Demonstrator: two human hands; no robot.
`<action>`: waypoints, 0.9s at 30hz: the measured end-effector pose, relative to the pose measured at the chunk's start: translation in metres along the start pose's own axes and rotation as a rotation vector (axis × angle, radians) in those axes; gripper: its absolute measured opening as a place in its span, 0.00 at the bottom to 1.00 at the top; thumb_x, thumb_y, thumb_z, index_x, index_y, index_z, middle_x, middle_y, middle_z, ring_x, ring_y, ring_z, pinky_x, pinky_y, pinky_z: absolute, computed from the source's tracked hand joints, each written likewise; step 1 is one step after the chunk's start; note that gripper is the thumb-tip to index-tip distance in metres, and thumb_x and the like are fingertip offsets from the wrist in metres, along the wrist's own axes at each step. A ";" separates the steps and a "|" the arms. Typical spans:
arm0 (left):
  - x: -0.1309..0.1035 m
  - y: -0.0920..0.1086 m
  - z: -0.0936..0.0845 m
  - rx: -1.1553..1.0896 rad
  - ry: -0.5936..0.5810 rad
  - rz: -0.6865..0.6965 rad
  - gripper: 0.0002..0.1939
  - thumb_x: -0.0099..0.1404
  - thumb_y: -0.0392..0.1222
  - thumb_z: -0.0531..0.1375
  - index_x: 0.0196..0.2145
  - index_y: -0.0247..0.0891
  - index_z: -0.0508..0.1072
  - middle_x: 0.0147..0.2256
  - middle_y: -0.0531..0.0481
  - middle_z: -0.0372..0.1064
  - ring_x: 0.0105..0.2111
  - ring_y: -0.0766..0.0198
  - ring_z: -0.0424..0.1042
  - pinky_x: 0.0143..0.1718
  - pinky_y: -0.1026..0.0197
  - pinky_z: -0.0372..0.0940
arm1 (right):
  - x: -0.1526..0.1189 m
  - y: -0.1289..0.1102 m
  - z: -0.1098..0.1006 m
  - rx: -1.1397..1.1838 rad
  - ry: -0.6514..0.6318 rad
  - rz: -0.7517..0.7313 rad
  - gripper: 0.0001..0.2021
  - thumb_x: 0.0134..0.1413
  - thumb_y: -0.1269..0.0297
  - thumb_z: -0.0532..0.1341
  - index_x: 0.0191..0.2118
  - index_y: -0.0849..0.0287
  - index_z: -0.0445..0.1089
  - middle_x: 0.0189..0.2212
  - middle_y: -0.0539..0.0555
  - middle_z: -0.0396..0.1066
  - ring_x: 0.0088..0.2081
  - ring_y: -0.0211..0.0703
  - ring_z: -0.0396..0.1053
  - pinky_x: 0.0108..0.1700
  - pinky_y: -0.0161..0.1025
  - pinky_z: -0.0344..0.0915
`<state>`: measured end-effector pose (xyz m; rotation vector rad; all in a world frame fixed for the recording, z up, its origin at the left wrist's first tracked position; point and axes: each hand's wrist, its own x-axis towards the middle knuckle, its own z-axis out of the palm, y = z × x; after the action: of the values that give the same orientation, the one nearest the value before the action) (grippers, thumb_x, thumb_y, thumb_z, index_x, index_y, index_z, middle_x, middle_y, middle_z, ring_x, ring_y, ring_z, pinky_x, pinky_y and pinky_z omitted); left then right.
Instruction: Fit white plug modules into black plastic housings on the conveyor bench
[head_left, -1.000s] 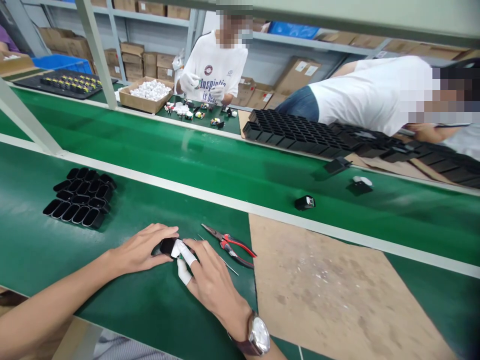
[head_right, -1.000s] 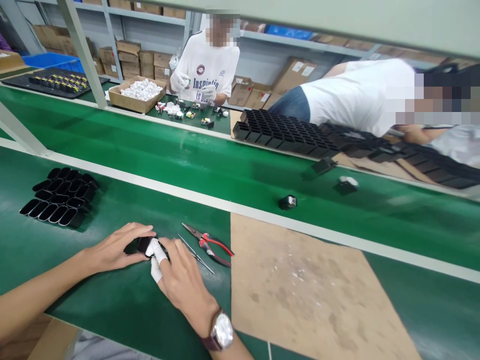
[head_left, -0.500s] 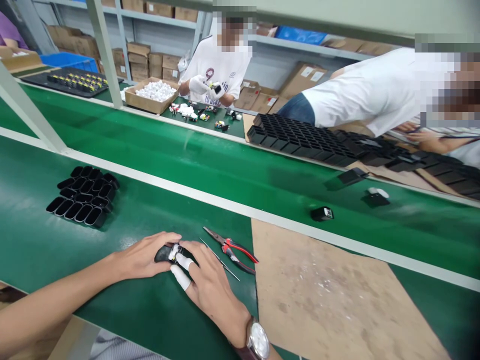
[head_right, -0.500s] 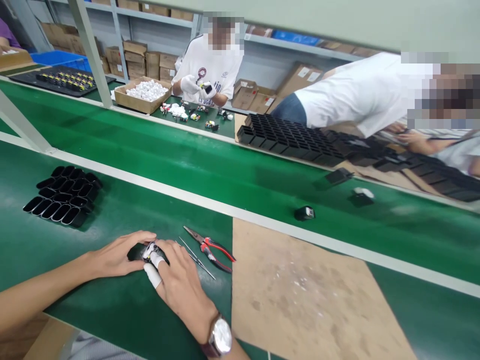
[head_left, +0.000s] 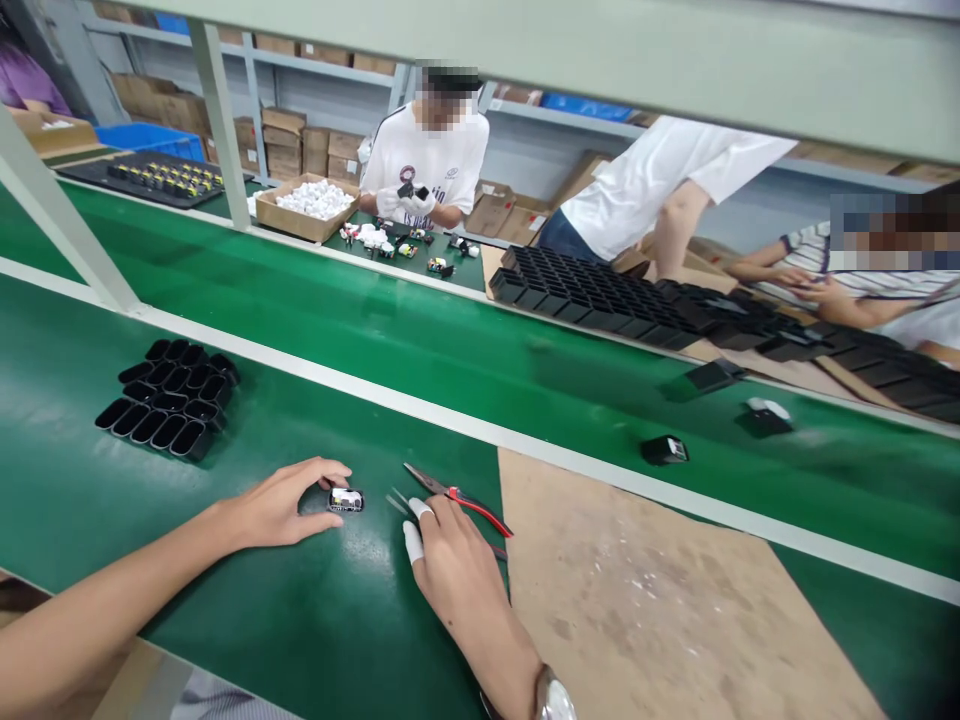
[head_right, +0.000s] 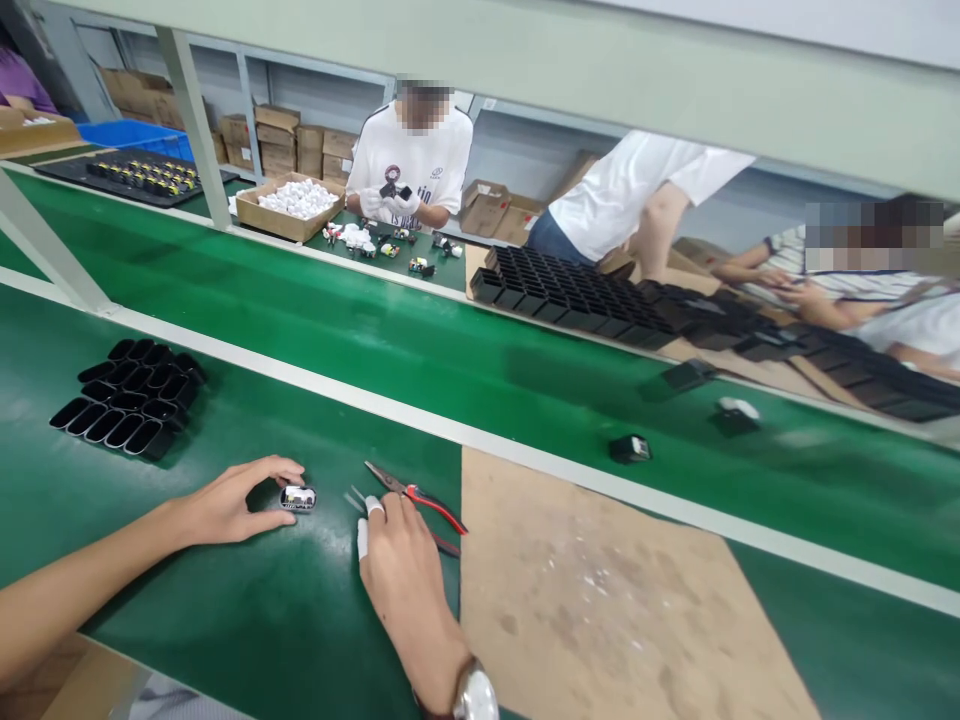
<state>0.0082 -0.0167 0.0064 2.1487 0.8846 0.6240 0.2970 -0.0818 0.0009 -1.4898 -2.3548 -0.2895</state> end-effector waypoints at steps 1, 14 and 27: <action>0.000 -0.001 0.001 -0.003 0.008 0.000 0.25 0.70 0.44 0.67 0.61 0.46 0.66 0.55 0.45 0.76 0.53 0.54 0.79 0.57 0.51 0.74 | 0.000 -0.002 0.000 0.023 -0.007 -0.015 0.12 0.64 0.78 0.53 0.42 0.60 0.72 0.35 0.60 0.71 0.36 0.55 0.73 0.39 0.50 0.72; 0.003 0.005 0.006 -0.023 -0.066 0.013 0.32 0.72 0.42 0.66 0.68 0.50 0.58 0.55 0.52 0.79 0.55 0.57 0.79 0.59 0.55 0.71 | 0.012 -0.021 -0.026 0.182 0.127 -0.136 0.11 0.64 0.80 0.54 0.36 0.61 0.71 0.41 0.59 0.71 0.32 0.44 0.67 0.31 0.41 0.63; 0.003 0.005 0.007 -0.048 -0.075 0.065 0.34 0.74 0.42 0.65 0.70 0.52 0.54 0.55 0.51 0.79 0.55 0.57 0.79 0.58 0.54 0.71 | 0.022 -0.029 -0.025 0.128 0.135 -0.171 0.13 0.60 0.81 0.53 0.31 0.57 0.68 0.37 0.58 0.69 0.33 0.45 0.65 0.30 0.41 0.59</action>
<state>0.0171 -0.0199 0.0061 2.1504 0.7549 0.5876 0.2662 -0.0851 0.0330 -1.1770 -2.3477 -0.2672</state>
